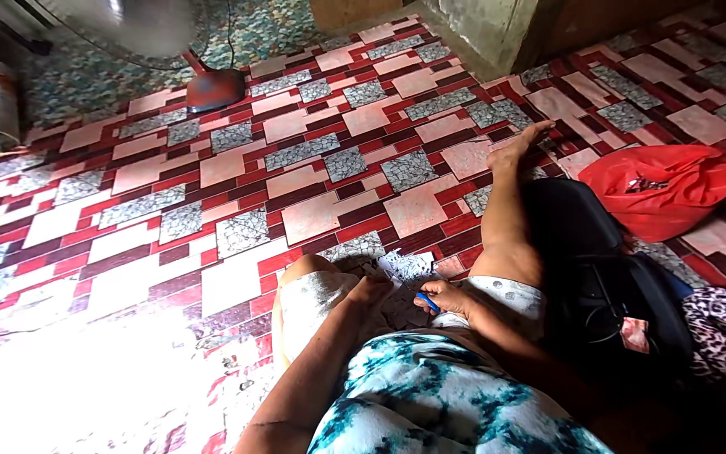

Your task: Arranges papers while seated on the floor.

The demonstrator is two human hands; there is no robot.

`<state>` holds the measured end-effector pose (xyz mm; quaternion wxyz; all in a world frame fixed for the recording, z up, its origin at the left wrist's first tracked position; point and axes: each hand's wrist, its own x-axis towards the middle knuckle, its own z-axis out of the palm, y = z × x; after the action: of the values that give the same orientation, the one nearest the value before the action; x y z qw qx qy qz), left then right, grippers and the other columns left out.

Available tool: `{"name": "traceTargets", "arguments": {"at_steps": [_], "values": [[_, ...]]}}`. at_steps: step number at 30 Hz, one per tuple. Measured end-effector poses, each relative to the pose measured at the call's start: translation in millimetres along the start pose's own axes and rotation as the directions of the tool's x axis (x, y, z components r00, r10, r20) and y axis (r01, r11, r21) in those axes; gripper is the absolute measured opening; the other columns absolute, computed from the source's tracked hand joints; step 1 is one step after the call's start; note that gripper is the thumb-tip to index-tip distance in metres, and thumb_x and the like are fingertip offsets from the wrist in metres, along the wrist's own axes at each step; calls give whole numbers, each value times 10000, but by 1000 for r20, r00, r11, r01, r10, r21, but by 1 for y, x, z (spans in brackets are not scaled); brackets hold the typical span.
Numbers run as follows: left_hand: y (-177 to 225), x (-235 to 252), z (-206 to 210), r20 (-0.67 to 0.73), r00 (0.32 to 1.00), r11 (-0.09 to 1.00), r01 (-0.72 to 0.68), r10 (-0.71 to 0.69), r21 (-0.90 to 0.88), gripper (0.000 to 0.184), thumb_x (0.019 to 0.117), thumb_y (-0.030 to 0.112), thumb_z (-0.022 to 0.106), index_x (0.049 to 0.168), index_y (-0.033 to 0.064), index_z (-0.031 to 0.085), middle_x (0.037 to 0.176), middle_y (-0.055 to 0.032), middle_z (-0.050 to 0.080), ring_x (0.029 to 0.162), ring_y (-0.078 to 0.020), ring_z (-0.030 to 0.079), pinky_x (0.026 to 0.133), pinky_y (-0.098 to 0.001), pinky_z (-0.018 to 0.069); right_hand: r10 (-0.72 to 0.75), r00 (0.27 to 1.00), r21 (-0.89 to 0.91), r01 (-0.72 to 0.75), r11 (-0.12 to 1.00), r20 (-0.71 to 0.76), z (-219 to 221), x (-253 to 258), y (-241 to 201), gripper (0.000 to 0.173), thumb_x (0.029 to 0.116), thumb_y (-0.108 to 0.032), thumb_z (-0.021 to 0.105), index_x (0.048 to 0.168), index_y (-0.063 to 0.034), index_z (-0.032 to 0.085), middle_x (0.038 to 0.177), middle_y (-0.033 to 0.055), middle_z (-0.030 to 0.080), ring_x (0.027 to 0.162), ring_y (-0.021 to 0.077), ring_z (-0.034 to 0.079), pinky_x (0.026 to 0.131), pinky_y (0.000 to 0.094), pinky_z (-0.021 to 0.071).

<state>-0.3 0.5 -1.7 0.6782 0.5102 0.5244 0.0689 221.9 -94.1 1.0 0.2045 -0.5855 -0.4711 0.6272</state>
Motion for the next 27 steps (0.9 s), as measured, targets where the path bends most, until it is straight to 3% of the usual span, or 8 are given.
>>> {"name": "traceTargets", "arguments": {"at_steps": [5, 11, 17, 27], "values": [[-1, 1, -1, 30, 999, 999, -28, 27, 41, 164, 1039, 144, 591, 1096, -4, 635, 807, -16, 611, 618, -70, 560, 591, -240, 502, -27, 999, 8, 27, 1000, -19, 1, -1, 1, 283, 982, -246, 699, 1121, -6, 642, 805, 2, 648, 624, 39, 570, 581, 206, 472], [-1, 0, -1, 29, 999, 999, -35, 34, 30, 181, 1038, 147, 601, 1119, -9, 643, 810, -13, 625, 613, -64, 565, 594, -231, 508, -55, 997, 49, 58, 997, -58, 3, -4, 0, 287, 928, -101, 741, 1156, 38, 635, 877, 42, 669, 659, 39, 590, 627, 202, 512], [2, -1, 1, -15, 1000, 1000, -17, 17, 6, 186, 1045, 146, 586, 1135, -11, 630, 822, -29, 618, 617, -79, 567, 589, -243, 511, 11, 1000, 11, -11, 1000, -23, 0, -4, -5, 278, 1001, -283, 671, 1121, -34, 637, 783, -19, 649, 605, 29, 556, 544, 194, 428], [3, -2, 2, 13, 1000, 999, -15, 14, 45, 145, 1037, 143, 596, 1081, 7, 627, 799, -11, 606, 611, -68, 561, 588, -234, 506, -13, 1000, 27, 14, 1000, -8, 1, -2, -1, 249, 979, -245, 701, 1087, -27, 647, 761, -25, 636, 599, 27, 554, 553, 192, 444]]}}
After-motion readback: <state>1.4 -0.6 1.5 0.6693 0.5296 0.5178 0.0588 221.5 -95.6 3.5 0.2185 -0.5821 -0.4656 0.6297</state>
